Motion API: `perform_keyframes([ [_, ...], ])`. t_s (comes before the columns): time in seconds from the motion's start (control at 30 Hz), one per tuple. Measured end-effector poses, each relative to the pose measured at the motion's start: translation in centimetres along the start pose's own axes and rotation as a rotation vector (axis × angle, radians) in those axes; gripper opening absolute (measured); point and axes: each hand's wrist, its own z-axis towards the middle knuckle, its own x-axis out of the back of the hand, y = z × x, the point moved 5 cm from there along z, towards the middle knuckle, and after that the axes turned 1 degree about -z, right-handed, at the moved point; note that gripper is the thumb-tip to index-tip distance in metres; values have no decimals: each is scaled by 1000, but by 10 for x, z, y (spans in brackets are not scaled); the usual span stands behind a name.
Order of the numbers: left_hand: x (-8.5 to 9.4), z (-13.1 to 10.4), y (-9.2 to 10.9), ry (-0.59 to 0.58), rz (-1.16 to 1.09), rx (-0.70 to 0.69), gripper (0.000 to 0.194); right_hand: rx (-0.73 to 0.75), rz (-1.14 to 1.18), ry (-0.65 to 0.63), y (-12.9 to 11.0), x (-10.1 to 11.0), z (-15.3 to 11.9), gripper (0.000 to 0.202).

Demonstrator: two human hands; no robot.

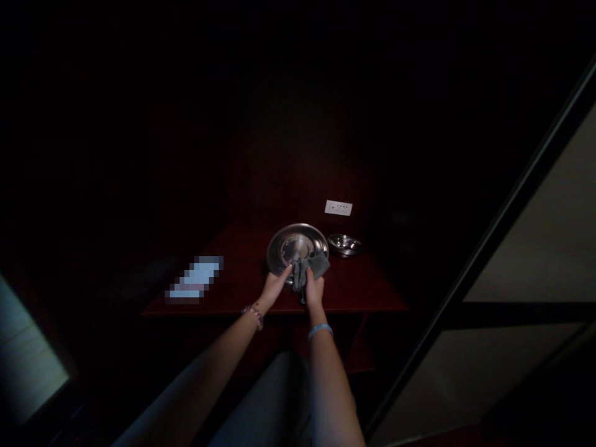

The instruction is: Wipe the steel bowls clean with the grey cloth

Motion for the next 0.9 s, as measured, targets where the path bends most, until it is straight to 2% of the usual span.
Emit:
perform_keyframes([
  [0.57, 1, -1, 1, 10, 19, -7, 40, -9, -3, -2, 1, 0, -1, 45],
  [0.9, 2, -1, 1, 12, 52, -10, 39, 1, -25, 7, -7, -1, -6, 45],
])
